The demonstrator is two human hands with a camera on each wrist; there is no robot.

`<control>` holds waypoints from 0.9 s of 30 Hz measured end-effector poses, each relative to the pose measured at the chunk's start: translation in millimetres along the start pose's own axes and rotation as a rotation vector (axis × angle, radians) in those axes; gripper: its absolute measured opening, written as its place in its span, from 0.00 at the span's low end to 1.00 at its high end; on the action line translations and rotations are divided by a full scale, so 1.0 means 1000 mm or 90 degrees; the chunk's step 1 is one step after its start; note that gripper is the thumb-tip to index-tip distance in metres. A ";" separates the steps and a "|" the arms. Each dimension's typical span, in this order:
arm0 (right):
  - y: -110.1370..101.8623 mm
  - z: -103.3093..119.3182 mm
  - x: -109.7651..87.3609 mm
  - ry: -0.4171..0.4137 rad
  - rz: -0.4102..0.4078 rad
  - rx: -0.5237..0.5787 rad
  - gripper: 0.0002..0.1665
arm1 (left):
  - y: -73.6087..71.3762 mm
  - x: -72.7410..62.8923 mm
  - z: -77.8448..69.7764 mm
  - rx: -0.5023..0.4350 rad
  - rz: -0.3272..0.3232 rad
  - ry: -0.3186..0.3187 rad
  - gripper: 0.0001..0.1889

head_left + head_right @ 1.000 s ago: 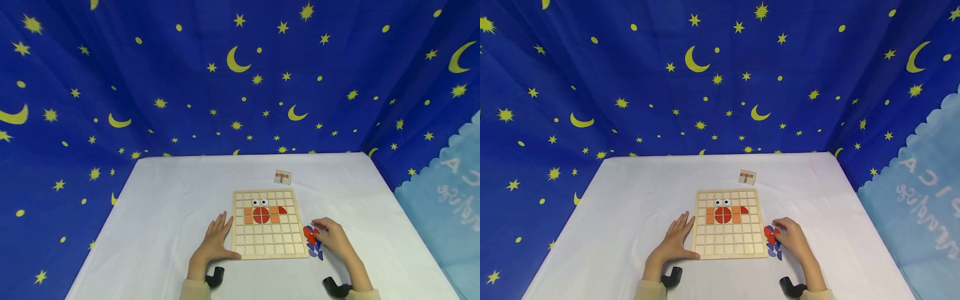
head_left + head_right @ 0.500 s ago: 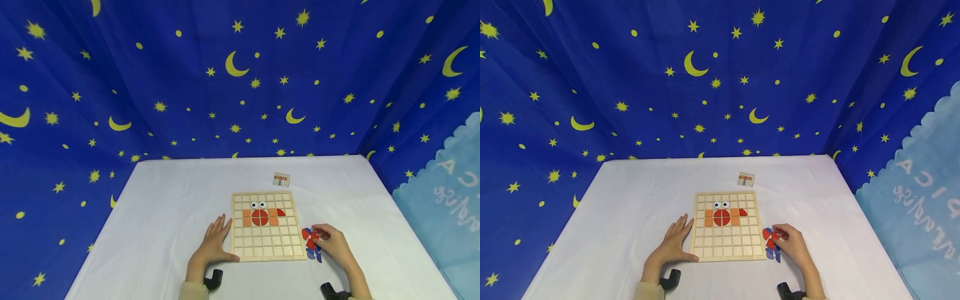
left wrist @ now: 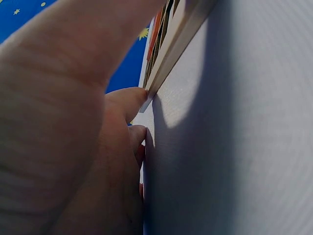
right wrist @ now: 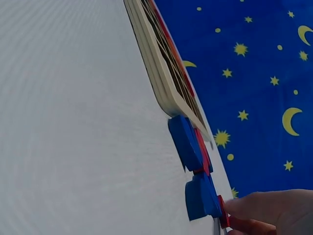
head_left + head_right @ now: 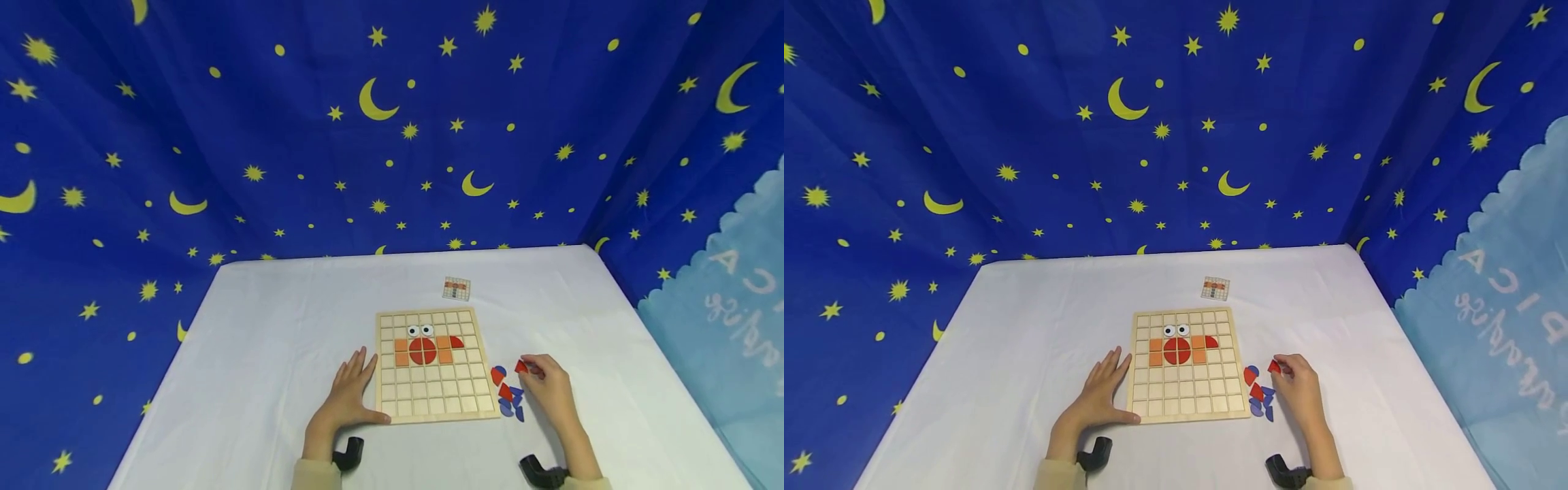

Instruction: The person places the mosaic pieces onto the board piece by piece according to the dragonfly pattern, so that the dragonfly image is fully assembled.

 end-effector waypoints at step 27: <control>0.020 0.003 0.008 -0.057 0.094 0.021 0.19 | 0.002 0.004 0.003 0.000 -0.005 -0.010 0.66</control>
Point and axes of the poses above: each hand's wrist, its own x-axis towards the middle knuckle, its own y-axis out of the palm, z = x × y, the point moved 1 cm from there along x, towards the middle knuckle, and after that the axes turned 1 degree about -y, right-handed, at the moved point
